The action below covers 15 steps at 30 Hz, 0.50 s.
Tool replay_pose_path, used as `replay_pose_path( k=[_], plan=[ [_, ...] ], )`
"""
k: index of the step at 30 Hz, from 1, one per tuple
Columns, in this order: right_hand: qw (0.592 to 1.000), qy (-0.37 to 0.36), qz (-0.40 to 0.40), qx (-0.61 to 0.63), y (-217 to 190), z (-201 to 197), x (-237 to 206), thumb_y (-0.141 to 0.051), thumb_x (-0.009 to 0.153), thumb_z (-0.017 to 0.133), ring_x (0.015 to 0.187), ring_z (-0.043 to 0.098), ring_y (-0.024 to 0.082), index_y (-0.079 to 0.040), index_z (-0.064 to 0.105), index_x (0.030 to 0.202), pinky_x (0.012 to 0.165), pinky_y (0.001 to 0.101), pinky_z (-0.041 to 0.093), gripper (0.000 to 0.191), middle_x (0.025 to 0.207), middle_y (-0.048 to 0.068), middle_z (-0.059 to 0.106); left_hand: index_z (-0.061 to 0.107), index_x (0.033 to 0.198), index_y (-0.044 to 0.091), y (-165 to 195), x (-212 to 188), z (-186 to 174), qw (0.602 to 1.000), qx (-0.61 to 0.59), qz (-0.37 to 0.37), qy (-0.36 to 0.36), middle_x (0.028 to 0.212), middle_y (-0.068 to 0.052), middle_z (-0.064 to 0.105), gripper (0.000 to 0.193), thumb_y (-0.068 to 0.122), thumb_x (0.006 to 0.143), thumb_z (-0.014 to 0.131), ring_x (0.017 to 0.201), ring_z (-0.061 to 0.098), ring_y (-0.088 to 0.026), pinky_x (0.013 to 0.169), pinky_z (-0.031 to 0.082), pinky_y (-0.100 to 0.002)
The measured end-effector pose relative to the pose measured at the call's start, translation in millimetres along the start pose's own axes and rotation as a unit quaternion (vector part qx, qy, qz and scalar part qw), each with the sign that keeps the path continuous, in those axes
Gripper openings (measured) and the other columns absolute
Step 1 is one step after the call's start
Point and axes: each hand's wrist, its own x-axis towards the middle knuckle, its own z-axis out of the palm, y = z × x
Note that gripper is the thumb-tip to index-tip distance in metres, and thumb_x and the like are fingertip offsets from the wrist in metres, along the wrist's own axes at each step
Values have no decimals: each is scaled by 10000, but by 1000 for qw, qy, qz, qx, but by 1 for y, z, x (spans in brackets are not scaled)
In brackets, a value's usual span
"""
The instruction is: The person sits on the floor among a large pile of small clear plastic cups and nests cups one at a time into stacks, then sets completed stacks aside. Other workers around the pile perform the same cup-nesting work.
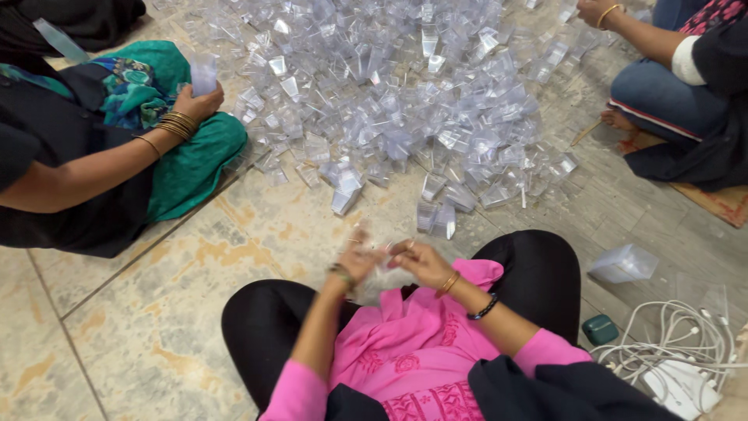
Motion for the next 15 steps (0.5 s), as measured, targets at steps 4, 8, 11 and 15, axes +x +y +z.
replay_pose_path(
  k=[4, 8, 11, 15],
  plan=[
    [998, -41, -12, -41, -1, -11, -6, -154, 1009, 629, 1090, 703, 174, -2, 604, 1278, 979, 353, 576, 310, 1184, 123, 712, 574, 1352, 101, 10, -7, 59, 946, -313, -85, -14, 1191, -107, 698, 570, 358, 878, 760, 1017, 706, -265, 757, 623, -371],
    [890, 129, -70, -432, -40, -96, 20, -377, 906, 789, 1267, 600, 323, -60, 595, 1395, 1053, 433, 483, 615, 1359, 202, 644, 645, 1259, 123, -12, -6, 30, 907, -378, -170, 79, 1101, -58, 681, 465, 364, 873, 737, 851, 733, -229, 640, 624, -358],
    [742, 327, 145, -567, -75, -150, 52, -557, 760, 835, 1479, 235, 462, -146, 350, 1561, 1093, 714, 255, 1022, 1613, 241, 271, 566, 1297, 100, -23, 8, 22, 857, -409, -243, 200, 1098, -83, 622, 536, 381, 901, 793, 854, 667, -199, 647, 614, -364],
    [778, 342, 202, -487, -80, -146, 70, -577, 677, 857, 1454, 74, 525, -289, 280, 1574, 1087, 746, 190, 1105, 1609, 233, 150, 565, 1348, 107, -22, 15, 32, 894, -367, -208, 153, 1193, -140, 642, 646, 372, 817, 820, 908, 660, -269, 637, 580, -380]
  ],
)
